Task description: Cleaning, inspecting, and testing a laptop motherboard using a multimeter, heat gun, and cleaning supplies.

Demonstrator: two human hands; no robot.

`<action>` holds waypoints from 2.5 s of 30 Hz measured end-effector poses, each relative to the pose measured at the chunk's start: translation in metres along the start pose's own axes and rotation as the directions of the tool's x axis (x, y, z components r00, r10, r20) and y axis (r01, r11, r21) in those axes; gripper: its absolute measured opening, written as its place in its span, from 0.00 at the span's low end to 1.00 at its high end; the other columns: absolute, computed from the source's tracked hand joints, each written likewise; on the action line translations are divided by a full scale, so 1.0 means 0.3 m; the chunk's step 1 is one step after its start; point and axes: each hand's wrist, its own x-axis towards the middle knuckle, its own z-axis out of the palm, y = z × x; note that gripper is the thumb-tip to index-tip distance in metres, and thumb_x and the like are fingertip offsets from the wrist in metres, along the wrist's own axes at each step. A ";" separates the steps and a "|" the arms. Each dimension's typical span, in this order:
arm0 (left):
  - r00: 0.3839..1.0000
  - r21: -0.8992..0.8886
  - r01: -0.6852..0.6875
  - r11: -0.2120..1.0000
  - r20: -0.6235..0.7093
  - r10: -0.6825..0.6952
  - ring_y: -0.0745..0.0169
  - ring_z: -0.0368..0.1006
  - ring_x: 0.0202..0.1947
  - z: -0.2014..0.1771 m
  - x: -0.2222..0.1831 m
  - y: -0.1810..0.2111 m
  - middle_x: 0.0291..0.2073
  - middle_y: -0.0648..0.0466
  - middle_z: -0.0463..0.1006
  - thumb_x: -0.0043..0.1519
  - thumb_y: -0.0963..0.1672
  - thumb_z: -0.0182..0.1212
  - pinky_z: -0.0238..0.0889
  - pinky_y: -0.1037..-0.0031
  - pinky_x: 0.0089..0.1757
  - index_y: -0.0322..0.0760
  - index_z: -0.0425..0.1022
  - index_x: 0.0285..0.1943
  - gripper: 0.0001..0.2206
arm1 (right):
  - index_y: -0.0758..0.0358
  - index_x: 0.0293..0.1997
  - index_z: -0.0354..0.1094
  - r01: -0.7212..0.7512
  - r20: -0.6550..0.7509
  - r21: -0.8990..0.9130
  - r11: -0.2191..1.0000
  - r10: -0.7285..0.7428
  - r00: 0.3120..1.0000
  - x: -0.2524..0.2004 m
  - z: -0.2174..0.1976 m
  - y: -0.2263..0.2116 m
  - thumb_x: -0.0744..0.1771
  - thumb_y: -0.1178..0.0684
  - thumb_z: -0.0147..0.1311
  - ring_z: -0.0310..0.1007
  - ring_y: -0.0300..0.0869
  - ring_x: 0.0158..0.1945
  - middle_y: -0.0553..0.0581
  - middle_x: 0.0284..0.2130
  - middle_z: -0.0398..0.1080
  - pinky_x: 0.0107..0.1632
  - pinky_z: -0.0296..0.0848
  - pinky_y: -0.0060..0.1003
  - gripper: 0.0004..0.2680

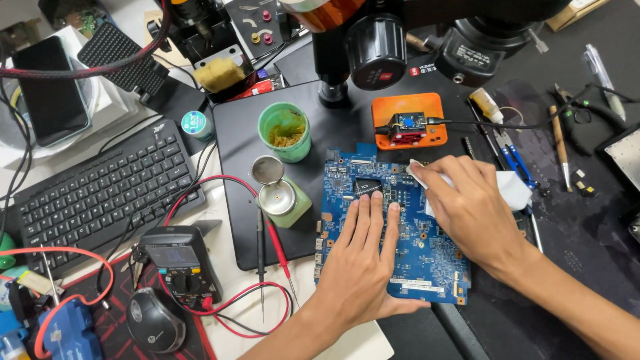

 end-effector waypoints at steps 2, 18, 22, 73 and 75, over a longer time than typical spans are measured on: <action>1.000 0.005 -0.002 1.000 -0.002 0.002 0.21 0.54 0.71 -0.001 -0.002 0.001 0.67 0.19 0.58 0.48 0.69 0.58 0.42 0.48 0.69 0.12 0.58 0.70 0.59 | 0.63 0.55 0.73 -0.009 0.022 -0.013 1.000 0.009 1.000 -0.022 -0.003 0.001 0.63 0.59 0.60 0.71 0.48 0.46 0.54 0.40 0.72 0.52 0.63 0.43 0.15; 0.999 -0.011 -0.018 1.000 0.028 0.018 0.20 0.52 0.71 0.003 0.002 -0.002 0.68 0.18 0.57 0.49 0.68 0.59 0.41 0.47 0.69 0.10 0.56 0.70 0.58 | 0.61 0.53 0.75 0.037 -0.008 0.006 0.999 -0.037 0.999 0.020 -0.013 0.087 0.64 0.58 0.61 0.73 0.45 0.47 0.53 0.41 0.73 0.54 0.63 0.43 0.12; 0.999 -0.015 -0.018 1.000 0.034 0.019 0.19 0.52 0.71 -0.001 0.004 -0.004 0.67 0.17 0.57 0.49 0.68 0.59 0.42 0.47 0.69 0.10 0.56 0.70 0.58 | 0.60 0.53 0.75 -0.002 -0.045 -0.004 1.000 0.002 0.999 0.014 -0.016 0.076 0.64 0.58 0.61 0.72 0.46 0.48 0.54 0.41 0.73 0.54 0.63 0.44 0.12; 0.999 0.013 0.023 1.000 0.042 -0.024 0.19 0.50 0.69 0.107 -0.052 0.010 0.65 0.18 0.56 0.50 0.71 0.53 0.39 0.42 0.67 0.23 0.54 0.74 0.57 | 0.75 0.56 0.66 -0.556 -0.085 0.123 0.822 0.567 0.820 -0.324 -0.085 0.496 0.72 0.63 0.61 0.73 0.44 0.39 0.65 0.40 0.73 0.46 0.74 0.34 0.09; 0.999 0.033 0.011 0.999 0.052 -0.013 0.20 0.50 0.70 0.107 -0.054 0.012 0.65 0.19 0.56 0.53 0.71 0.52 0.39 0.42 0.68 0.24 0.54 0.74 0.56 | 0.73 0.54 0.65 -0.480 -0.054 0.295 0.826 0.516 0.855 -0.226 -0.154 0.297 0.71 0.61 0.59 0.76 0.40 0.44 0.61 0.42 0.74 0.49 0.75 0.31 0.09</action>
